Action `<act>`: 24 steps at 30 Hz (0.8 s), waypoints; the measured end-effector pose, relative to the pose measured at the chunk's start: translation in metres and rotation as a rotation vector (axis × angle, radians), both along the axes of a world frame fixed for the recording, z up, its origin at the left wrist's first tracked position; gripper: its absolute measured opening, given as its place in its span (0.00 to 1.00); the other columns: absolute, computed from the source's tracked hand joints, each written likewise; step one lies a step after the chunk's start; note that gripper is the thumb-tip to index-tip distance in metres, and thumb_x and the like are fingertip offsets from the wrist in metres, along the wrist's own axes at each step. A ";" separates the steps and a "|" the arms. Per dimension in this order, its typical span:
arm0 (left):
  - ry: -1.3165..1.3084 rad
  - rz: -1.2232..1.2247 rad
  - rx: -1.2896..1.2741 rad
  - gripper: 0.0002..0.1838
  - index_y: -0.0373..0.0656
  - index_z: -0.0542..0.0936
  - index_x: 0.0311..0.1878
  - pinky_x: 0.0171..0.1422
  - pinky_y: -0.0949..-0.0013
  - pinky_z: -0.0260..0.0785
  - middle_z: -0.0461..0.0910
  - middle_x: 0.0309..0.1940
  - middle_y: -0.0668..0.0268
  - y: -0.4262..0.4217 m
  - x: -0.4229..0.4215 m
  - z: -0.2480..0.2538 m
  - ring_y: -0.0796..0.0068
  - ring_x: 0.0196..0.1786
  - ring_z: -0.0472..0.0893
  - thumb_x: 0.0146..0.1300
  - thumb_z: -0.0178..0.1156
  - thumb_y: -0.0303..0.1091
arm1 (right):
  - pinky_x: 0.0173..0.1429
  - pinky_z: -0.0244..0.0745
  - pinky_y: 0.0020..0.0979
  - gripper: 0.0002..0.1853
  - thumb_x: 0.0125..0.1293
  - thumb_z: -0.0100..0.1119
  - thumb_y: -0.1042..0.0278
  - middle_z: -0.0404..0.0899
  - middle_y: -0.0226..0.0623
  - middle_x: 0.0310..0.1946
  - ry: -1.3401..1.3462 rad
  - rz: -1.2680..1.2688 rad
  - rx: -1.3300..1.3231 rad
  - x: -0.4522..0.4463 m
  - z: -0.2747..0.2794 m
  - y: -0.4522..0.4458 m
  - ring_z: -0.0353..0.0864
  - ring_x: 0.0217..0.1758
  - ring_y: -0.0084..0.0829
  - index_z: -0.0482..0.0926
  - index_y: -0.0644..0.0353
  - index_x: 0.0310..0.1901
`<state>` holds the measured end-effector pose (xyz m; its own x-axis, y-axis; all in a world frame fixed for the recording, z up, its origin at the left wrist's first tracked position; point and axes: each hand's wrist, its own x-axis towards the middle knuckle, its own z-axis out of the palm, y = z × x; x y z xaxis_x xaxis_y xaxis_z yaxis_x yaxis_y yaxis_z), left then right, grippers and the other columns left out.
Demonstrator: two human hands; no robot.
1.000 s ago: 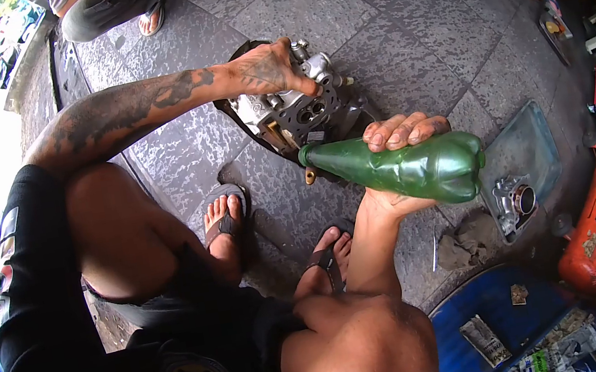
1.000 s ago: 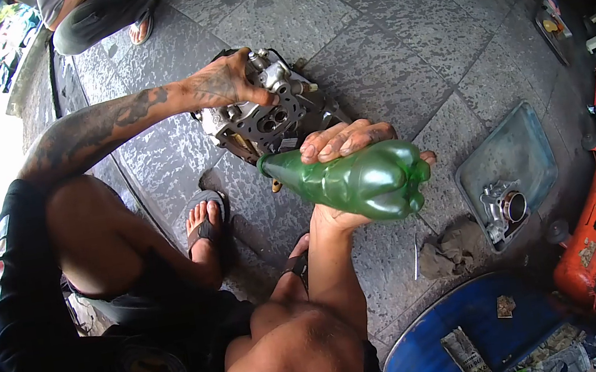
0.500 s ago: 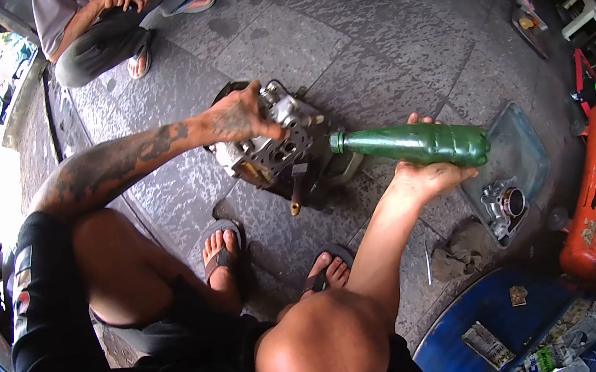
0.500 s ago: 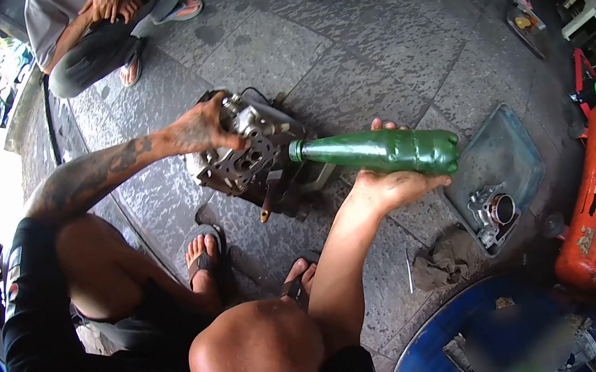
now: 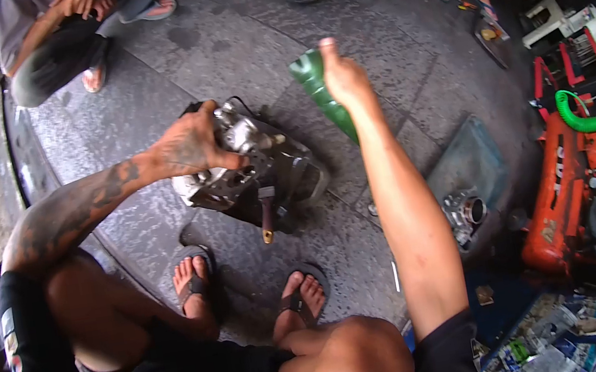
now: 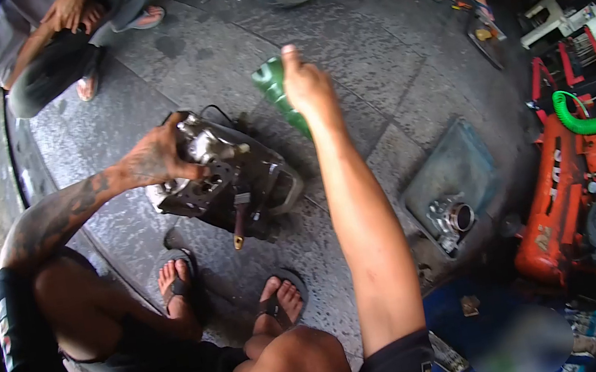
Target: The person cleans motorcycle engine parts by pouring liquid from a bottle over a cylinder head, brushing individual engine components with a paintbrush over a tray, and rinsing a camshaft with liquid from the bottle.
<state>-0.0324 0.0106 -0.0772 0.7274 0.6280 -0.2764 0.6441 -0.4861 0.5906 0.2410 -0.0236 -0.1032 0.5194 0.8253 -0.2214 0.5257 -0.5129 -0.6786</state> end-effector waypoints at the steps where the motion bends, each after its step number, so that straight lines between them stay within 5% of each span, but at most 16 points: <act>1: -0.041 0.009 -0.018 0.45 0.24 0.66 0.50 0.49 0.63 0.73 0.78 0.31 0.47 0.001 -0.001 0.002 0.54 0.42 0.82 0.39 0.73 0.52 | 0.70 0.60 0.46 0.43 0.70 0.24 0.33 0.73 0.66 0.54 -0.117 0.080 -0.084 -0.006 -0.001 0.003 0.68 0.64 0.58 0.79 0.68 0.51; 5: -0.001 0.011 0.026 0.44 0.23 0.67 0.50 0.44 0.63 0.75 0.79 0.29 0.46 0.005 -0.008 0.002 0.54 0.38 0.82 0.41 0.72 0.53 | 0.63 0.68 0.48 0.35 0.72 0.29 0.41 0.78 0.56 0.50 -0.435 0.394 -0.376 -0.014 -0.025 0.010 0.76 0.57 0.53 0.82 0.64 0.47; 6: 0.005 0.040 -0.028 0.50 0.23 0.63 0.56 0.50 0.60 0.73 0.79 0.33 0.44 0.006 -0.008 0.004 0.50 0.41 0.81 0.39 0.75 0.52 | 0.61 0.70 0.48 0.32 0.73 0.30 0.45 0.80 0.54 0.48 -0.559 0.515 -0.354 -0.019 -0.026 0.005 0.78 0.54 0.50 0.83 0.62 0.45; 9: 0.025 -0.003 -0.001 0.40 0.25 0.67 0.43 0.43 0.60 0.75 0.79 0.27 0.46 0.012 -0.009 0.009 0.51 0.36 0.82 0.41 0.71 0.54 | 0.60 0.71 0.46 0.31 0.73 0.31 0.45 0.83 0.48 0.45 -0.777 0.586 -0.590 -0.010 -0.053 0.003 0.80 0.53 0.48 0.85 0.59 0.44; 14: -0.023 -0.027 0.017 0.38 0.27 0.67 0.40 0.45 0.61 0.75 0.79 0.25 0.47 0.021 -0.017 0.004 0.51 0.37 0.83 0.42 0.70 0.55 | 0.64 0.67 0.40 0.29 0.74 0.32 0.47 0.80 0.41 0.54 -0.861 0.717 -0.866 0.005 -0.087 -0.001 0.78 0.58 0.40 0.82 0.56 0.52; 19: 0.005 0.066 -0.154 0.38 0.26 0.67 0.41 0.46 0.62 0.75 0.80 0.27 0.48 0.030 -0.025 0.013 0.53 0.36 0.83 0.44 0.69 0.55 | 0.57 0.72 0.49 0.25 0.74 0.35 0.50 0.79 0.35 0.56 -0.936 0.748 -1.209 -0.002 -0.103 0.002 0.78 0.59 0.40 0.80 0.54 0.55; 24: -0.042 0.061 -0.143 0.41 0.27 0.67 0.45 0.41 0.61 0.75 0.77 0.25 0.50 0.031 -0.028 0.004 0.54 0.35 0.81 0.42 0.72 0.56 | 0.53 0.74 0.54 0.22 0.72 0.40 0.57 0.78 0.39 0.57 -0.984 0.760 -1.260 -0.016 -0.106 0.000 0.78 0.59 0.44 0.79 0.56 0.56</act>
<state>-0.0606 0.0418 -0.0735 0.7017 0.6281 -0.3363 0.6434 -0.3558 0.6778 0.2249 -0.0234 -0.2089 0.4581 0.5157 -0.7240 0.8061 0.1022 0.5829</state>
